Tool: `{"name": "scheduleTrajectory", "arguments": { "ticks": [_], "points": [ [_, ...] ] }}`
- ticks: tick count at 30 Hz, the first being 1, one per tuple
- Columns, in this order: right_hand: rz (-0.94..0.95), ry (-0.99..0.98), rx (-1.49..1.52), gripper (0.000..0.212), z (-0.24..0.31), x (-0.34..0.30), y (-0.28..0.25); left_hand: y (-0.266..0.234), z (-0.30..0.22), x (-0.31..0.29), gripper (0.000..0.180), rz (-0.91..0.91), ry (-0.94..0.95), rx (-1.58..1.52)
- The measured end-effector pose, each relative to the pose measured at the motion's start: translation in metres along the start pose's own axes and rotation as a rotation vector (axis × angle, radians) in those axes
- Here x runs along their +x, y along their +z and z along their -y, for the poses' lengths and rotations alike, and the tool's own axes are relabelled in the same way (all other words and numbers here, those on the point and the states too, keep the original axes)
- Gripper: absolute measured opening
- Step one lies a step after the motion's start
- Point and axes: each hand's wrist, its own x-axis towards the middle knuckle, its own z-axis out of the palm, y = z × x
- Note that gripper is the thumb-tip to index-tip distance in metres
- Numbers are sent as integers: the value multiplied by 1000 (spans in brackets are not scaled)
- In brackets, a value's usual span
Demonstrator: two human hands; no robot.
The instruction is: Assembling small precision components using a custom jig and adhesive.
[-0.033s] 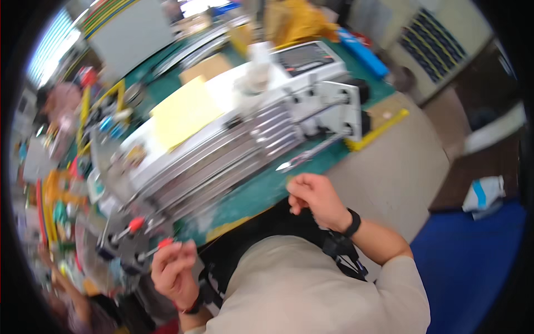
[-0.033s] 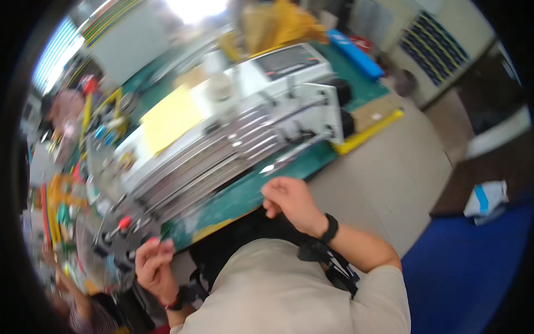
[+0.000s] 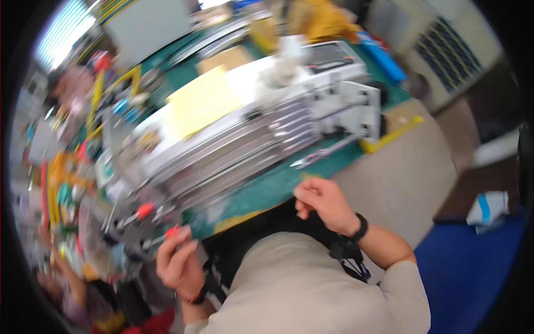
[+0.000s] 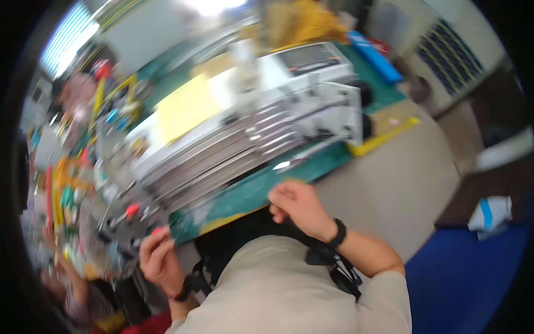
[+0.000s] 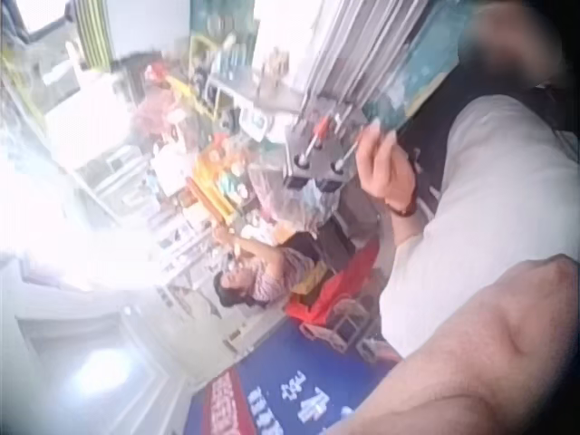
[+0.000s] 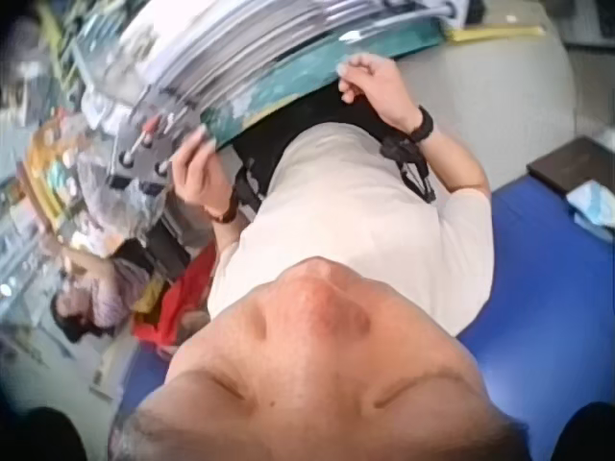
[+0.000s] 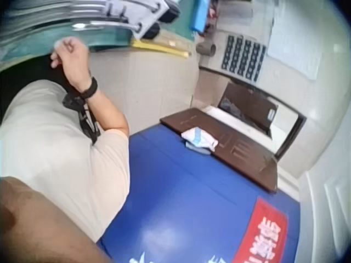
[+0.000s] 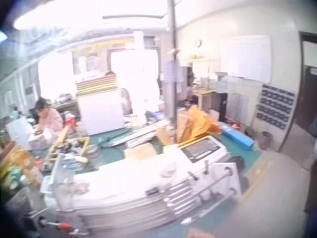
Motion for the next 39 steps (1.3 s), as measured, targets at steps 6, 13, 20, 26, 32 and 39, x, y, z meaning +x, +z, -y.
{"name": "scheduleTrajectory", "arguments": {
  "ticks": [6, 13, 20, 26, 32, 39],
  "points": [
    [304, -108, -319, 14, -6, -12, 62, 8, 33, 17, 29, 18, -59, 284],
    [276, -705, -696, 16, 13, 11, 151, -16, 46, 21, 31, 68, -83, 203],
    [227, -874, -905, 23, -20, 56, 207, -31, 52, 25, 38, 104, -66, 112],
    [233, -1379, -837, 29, -39, 47, 194, -42, 48, 36, 28, 122, -39, -8],
    [282, -544, -388, 29, -82, 47, 157, -28, 32, 54, 20, 223, 59, 95],
    [466, 380, 825, 26, -79, 101, 161, 5, 18, 71, 9, 412, 32, 428]
  ]
}}
